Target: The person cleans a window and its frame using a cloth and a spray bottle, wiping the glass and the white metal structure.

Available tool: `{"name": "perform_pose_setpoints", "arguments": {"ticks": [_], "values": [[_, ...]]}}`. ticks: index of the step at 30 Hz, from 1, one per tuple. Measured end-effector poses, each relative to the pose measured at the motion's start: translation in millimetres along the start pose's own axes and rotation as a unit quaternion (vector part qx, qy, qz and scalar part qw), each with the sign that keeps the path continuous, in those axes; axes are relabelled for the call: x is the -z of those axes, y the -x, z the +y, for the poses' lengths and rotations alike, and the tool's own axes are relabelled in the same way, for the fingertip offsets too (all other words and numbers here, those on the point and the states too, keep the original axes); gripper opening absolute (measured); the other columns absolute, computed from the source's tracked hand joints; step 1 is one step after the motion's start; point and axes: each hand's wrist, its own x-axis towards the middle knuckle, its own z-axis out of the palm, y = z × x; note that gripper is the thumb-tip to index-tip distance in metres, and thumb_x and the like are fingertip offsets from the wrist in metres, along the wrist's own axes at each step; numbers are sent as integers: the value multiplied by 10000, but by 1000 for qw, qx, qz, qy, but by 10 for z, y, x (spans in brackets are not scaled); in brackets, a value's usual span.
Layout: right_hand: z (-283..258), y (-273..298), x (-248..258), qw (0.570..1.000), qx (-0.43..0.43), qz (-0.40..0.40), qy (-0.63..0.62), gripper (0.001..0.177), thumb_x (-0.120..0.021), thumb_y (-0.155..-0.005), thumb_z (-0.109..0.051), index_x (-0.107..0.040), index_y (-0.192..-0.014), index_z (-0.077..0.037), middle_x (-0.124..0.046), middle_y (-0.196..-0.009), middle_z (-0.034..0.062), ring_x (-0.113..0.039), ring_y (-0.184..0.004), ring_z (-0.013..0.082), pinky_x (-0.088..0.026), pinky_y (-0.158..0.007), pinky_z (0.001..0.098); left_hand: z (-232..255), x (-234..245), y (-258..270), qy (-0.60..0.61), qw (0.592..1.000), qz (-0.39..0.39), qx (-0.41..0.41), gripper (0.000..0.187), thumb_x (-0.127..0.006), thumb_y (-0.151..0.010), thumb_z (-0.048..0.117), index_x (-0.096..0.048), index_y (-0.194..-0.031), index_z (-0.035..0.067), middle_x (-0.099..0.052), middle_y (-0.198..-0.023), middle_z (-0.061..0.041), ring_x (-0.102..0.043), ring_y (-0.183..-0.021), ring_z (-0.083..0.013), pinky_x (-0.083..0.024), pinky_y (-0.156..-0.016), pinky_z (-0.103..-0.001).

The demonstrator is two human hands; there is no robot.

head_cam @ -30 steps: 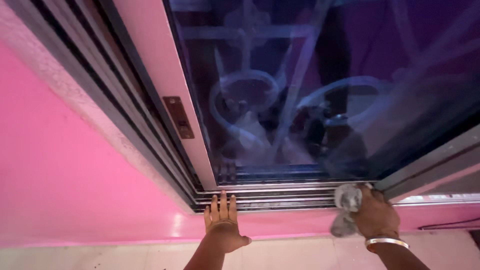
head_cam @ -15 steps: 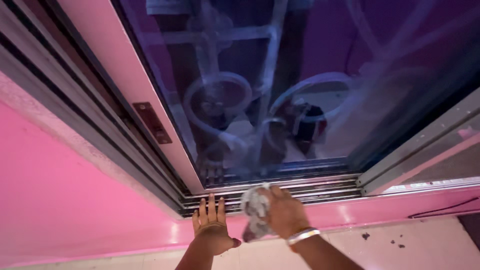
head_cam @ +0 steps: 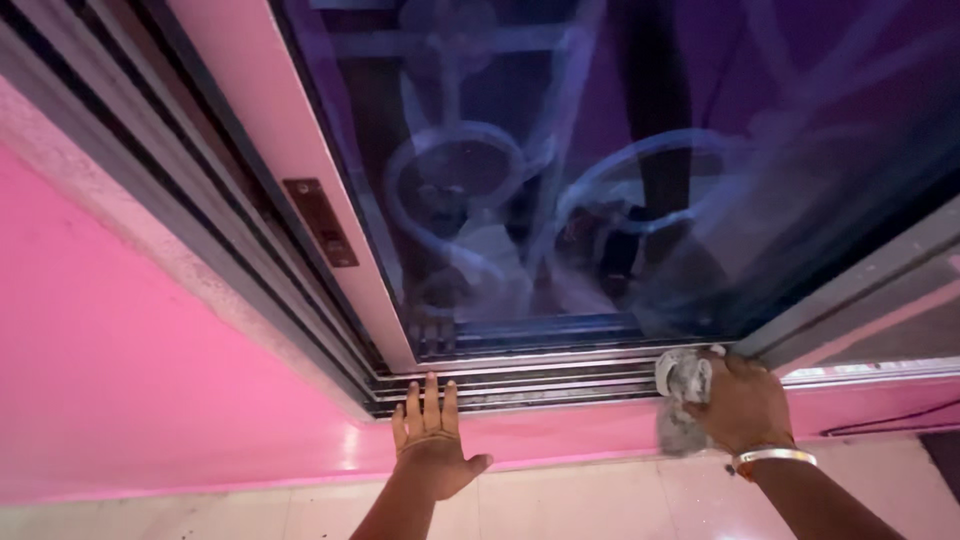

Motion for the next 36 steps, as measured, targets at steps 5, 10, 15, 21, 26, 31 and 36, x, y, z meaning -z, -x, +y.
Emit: {"name": "perform_pose_setpoints", "arguments": {"ticks": [5, 10, 15, 21, 26, 31, 36], "values": [[-149, -114, -223, 994, 15, 59, -91, 825, -799, -705, -567, -584, -1288, -24, -658, -1214, 191, -642, -1105, 371, -524, -975, 451, -173, -352, 72, 50, 949, 304, -66, 948, -601, -892, 503, -152, -1537, -27, -114, -1683, -197, -67, -1524, -370, -74, -1217, -522], [-730, -79, -349, 984, -5, 99, -149, 848, -750, -718, -539, -525, -1311, 23, -596, -1181, 227, -624, -1092, 411, -543, -913, 475, -445, -309, 25, 14, 947, 307, -91, 942, -604, -904, 464, -163, -1540, -73, -127, -1681, -236, -102, -1515, -387, -105, -1207, -495], [-1424, 160, -81, 978, 50, 83, -185, 835, -762, -695, -517, -519, -1320, -20, -553, -1206, 205, -557, -1102, 391, -518, -883, 513, -312, -106, 57, 30, 984, 171, -36, 1095, -686, -879, 585, -66, -1588, 27, 21, -1697, -203, 1, -1532, -386, -53, -1234, -499], [-1923, 352, 345, 986, 88, -13, -144, 760, -773, -739, -373, -496, -1434, -241, -546, -1267, 76, -520, -1183, 356, -483, -933, 524, -322, 44, 104, 6, 997, 70, -20, 1256, -761, -811, 595, 58, -1619, 92, 146, -1693, -180, 98, -1567, -397, -18, -1264, -490], [-1191, 188, 75, 979, 107, -18, -171, 734, -756, -759, -247, -492, -1443, -280, -533, -1367, 63, -527, -1202, 363, -496, -1002, 465, -395, -8, 32, 6, 998, 59, -36, 1267, -766, -800, 601, 61, -1613, 90, 164, -1695, -197, 125, -1565, -428, -10, -1258, -493], [-565, 55, -279, 987, 102, 72, -101, 811, -737, -757, -342, -468, -1505, -180, -571, -1304, 149, -564, -1180, 357, -468, -1018, 498, -425, -44, -46, 16, 998, 48, -43, 1300, -776, -772, 617, 56, -1622, 91, 171, -1695, -198, 142, -1560, -431, 18, -1259, -501], [-800, 16, -319, 988, 53, 51, -133, 679, -742, -762, -408, -534, -1373, -194, -633, -1237, 135, -611, -1153, 358, -491, -1030, 474, -414, -79, -62, 10, 998, 47, -37, 1301, -774, -769, 624, 45, -1627, 91, 172, -1696, -198, 138, -1562, -434, 17, -1261, -505]]}}
